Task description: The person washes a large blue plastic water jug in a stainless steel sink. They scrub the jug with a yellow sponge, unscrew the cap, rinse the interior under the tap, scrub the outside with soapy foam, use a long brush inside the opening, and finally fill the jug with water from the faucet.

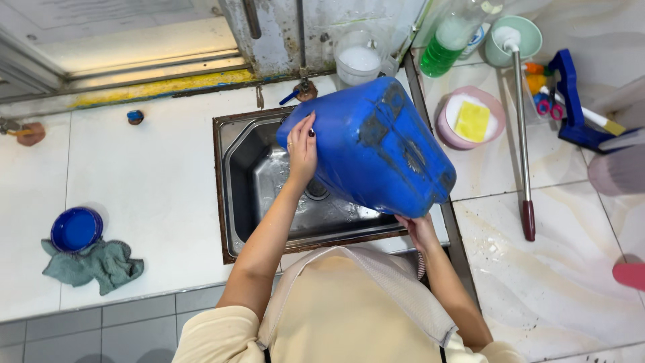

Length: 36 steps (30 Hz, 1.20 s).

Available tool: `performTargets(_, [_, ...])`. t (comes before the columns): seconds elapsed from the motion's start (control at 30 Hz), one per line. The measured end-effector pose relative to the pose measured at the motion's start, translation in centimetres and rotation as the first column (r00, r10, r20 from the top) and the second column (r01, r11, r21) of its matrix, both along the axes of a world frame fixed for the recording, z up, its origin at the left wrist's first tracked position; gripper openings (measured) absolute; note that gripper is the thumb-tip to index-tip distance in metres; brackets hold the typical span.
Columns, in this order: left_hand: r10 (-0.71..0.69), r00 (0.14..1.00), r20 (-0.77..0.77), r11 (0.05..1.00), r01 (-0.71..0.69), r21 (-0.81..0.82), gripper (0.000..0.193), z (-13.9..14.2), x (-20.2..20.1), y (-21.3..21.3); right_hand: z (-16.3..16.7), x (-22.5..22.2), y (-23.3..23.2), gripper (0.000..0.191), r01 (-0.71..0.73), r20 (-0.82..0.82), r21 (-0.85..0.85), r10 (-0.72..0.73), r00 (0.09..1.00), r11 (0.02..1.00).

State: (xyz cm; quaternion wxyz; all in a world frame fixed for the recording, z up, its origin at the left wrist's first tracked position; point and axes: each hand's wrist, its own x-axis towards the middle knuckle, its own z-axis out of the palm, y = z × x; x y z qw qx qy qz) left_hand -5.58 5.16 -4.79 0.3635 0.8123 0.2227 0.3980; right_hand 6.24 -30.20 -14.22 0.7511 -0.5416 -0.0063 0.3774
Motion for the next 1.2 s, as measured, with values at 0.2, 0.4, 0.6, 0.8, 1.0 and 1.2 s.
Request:
performTargets(0.2, [-0.072,0.996,-0.049,0.997,0.073,0.031,0.044,1.2,-0.7,1.3,0.2,-0.7,0.6,0.033,0.030,-0.020,-0.022,-0.031,0.999,0.999])
performTargets(0.4, [-0.277,0.960,0.035,0.956,0.279,-0.090,0.048,0.2,-2.8,4.8,1.4,-0.9,-1.8,0.032,0.021,0.046,0.068,-0.025,0.999,0.997])
performTargets(0.6, [0.073,0.958,0.279,0.682,0.156,-0.715,0.073,-2.7,-6.5,7.4,9.3,0.6,-6.4,0.048,0.010,0.127,0.048,-0.016,0.992,0.999])
performTargets(0.8, [0.195,0.892,0.408,0.011,0.414,-0.910,0.061,-3.9,-6.8,4.8,13.1,5.4,-8.6,0.048,-0.133,0.251,-0.076,0.148,0.957,0.988])
performTargets(1.0, [0.303,0.890,0.341,-0.081,0.381,-0.921,0.082,-3.9,-11.9,4.3,9.4,9.8,-4.1,0.047,-0.344,0.143,0.077,0.331,0.933,0.936])
performTargets(1.2, [0.387,0.840,0.380,0.421,0.206,-0.883,0.042,1.8,-21.4,10.1,5.7,7.9,11.6,0.069,-0.576,-0.111,0.221,0.607,0.787,0.787])
